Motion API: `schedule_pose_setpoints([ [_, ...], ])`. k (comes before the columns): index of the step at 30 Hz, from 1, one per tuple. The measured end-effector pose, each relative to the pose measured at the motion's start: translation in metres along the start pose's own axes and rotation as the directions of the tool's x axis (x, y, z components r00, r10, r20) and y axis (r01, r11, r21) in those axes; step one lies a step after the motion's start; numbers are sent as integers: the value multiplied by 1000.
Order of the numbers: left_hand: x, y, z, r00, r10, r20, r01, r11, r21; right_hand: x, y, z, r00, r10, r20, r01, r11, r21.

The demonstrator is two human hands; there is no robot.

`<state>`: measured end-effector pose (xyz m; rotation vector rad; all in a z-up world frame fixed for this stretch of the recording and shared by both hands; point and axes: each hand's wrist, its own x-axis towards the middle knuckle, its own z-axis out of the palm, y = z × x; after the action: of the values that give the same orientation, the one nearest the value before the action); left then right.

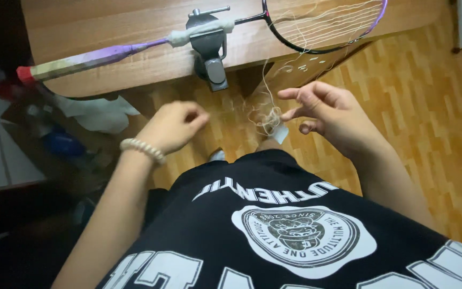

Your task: Untangling a cluster of white badminton racket strings.

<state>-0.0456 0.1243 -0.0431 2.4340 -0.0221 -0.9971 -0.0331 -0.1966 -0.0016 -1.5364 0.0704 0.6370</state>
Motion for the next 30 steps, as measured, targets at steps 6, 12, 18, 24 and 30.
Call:
schedule_pose_setpoints([
  [6,45,64,12,981,119,-150,-186,772,-608,-12,12,6,979,-37,199,-51,907,419],
  [12,50,75,18,898,438,42,-125,344,-930,-32,15,25,998,-40,56,5,850,526],
  [18,7,84,-5,863,478,-167,-198,15,-980,-24,0,34,968,-114,-222,183,929,323],
  [24,2,95,-5,805,463,-371,-352,-132,-927,-8,-22,48,920,-372,-120,362,927,-97],
  [30,2,106,-10,785,386,-484,-437,-208,-875,-1,-21,46,921,-373,-114,368,927,-68],
])
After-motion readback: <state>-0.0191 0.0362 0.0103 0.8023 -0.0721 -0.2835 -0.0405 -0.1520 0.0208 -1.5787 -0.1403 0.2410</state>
